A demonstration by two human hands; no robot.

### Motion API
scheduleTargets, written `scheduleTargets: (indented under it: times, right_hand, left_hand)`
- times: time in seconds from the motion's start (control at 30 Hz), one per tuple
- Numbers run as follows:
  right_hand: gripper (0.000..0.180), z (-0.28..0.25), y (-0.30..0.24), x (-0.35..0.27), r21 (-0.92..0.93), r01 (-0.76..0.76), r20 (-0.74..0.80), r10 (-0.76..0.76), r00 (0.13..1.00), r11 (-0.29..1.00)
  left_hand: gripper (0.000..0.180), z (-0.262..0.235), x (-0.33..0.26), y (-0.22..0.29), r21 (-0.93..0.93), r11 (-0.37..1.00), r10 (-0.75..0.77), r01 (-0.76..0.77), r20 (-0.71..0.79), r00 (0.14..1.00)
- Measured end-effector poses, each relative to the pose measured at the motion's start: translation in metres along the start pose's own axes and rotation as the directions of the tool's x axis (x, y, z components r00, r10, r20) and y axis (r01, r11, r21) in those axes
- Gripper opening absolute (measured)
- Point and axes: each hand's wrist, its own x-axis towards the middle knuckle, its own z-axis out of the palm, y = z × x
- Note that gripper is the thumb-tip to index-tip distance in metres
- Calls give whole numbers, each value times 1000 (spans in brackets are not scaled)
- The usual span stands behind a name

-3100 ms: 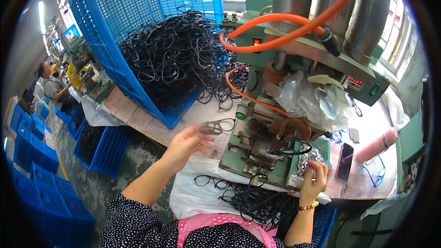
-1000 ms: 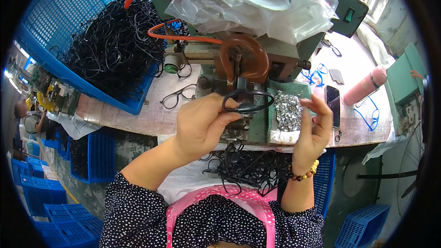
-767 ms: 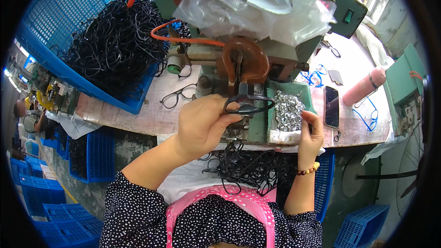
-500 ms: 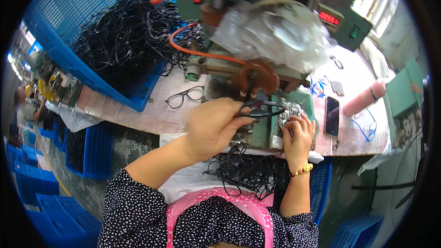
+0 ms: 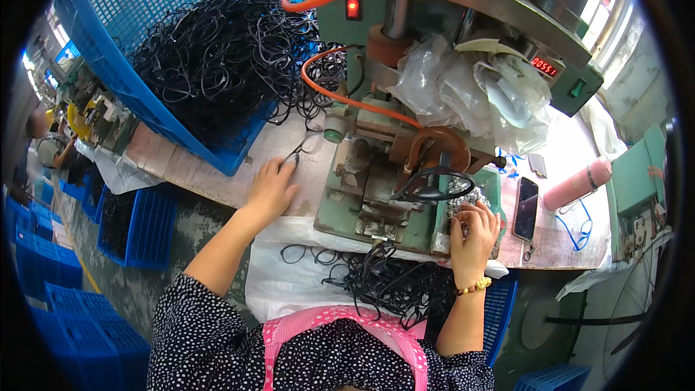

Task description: The person repeatedly picks up black eyeglass frames, places them into a press machine, and attaches small metal components to the temples. They then remove the assembled frames and place them on the table, continuing the cycle with additional frames.

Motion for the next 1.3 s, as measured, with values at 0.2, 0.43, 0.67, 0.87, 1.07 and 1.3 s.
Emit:
scheduleTargets:
  times: [0.2,0.43,0.67,0.87,1.07,1.3]
  right_hand:
    - [6,6,0,-1,158,-119,-111,137,984,980]
    - [10,-1,-5,-6,849,-256,92,349,933,463]
    - [17,-22,-27,-10,919,-352,268,374,888,177]
    - [15,-26,-43,-8,937,-346,316,309,897,44]
    - [14,-27,-51,-5,949,-314,304,284,909,-10]
    - [15,-27,-65,6,972,-197,164,227,960,127]
  left_hand:
    - [34,-9,-29,5,-154,988,25,-5,131,991]
    - [31,1,5,-6,-309,949,-62,67,28,998]
    - [17,20,19,-35,-96,995,3,9,127,992]
    - [12,10,-14,-36,-379,907,-118,183,189,975]
    - [10,-28,-16,3,-834,403,-295,378,272,916]
    - [17,-98,0,82,-973,231,-314,10,-65,947]
